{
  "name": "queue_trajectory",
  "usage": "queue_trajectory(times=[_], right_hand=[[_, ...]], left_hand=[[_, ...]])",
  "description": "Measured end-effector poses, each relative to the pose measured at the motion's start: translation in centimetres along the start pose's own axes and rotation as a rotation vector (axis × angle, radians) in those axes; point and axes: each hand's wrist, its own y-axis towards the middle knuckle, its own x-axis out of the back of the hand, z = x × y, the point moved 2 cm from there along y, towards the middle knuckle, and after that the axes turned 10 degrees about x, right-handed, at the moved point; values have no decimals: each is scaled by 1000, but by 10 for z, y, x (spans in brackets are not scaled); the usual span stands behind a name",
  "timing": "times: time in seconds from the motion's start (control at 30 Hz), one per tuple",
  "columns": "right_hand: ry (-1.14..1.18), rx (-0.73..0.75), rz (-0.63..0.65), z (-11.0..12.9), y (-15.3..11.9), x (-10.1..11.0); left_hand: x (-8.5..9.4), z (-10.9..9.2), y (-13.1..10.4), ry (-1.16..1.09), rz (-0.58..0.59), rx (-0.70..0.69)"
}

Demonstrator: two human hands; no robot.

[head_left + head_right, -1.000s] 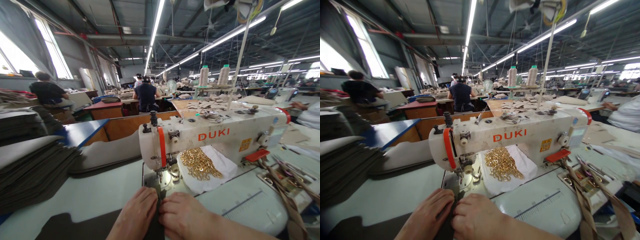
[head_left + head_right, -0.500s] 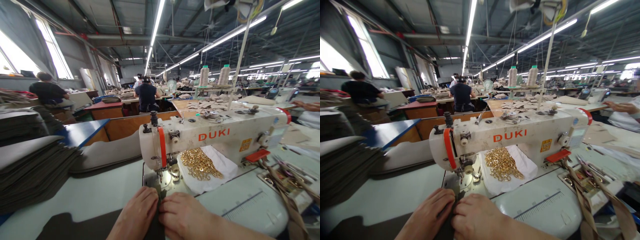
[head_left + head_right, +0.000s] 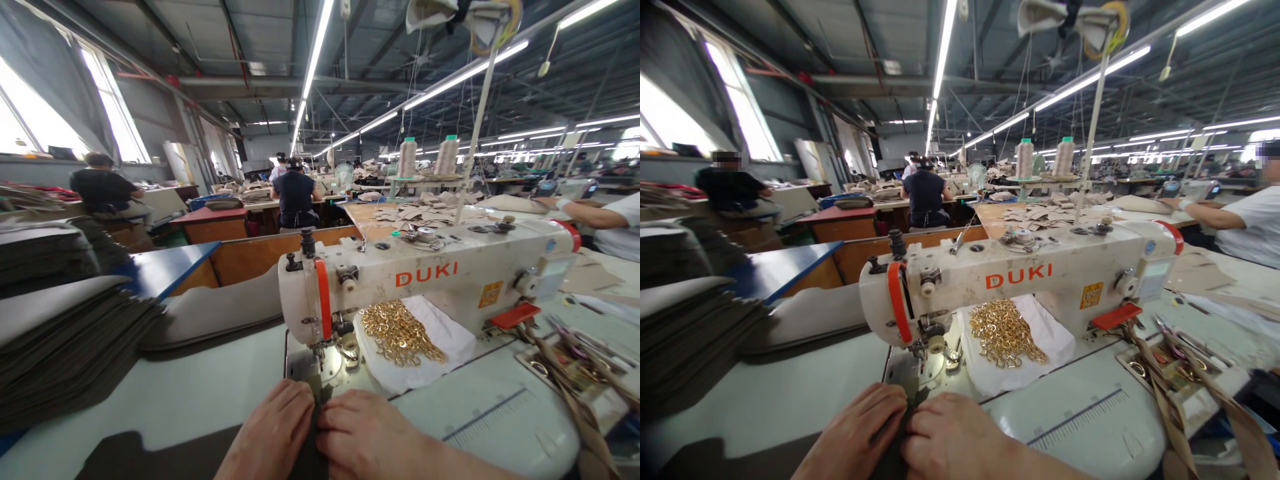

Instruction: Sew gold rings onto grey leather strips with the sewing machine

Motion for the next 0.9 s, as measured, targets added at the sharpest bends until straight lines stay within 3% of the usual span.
queue_trajectory(times=[0.37, 0.7, 0.9], right_hand=[[31, -13, 5, 0, 0, 0], [-5, -84, 40, 1, 3, 12], [-17, -113, 30, 0, 3, 5]], left_hand=[[-1, -1, 2, -10, -11, -8], [-2, 3, -3, -35, 66, 40], [4, -2, -1, -35, 70, 41]])
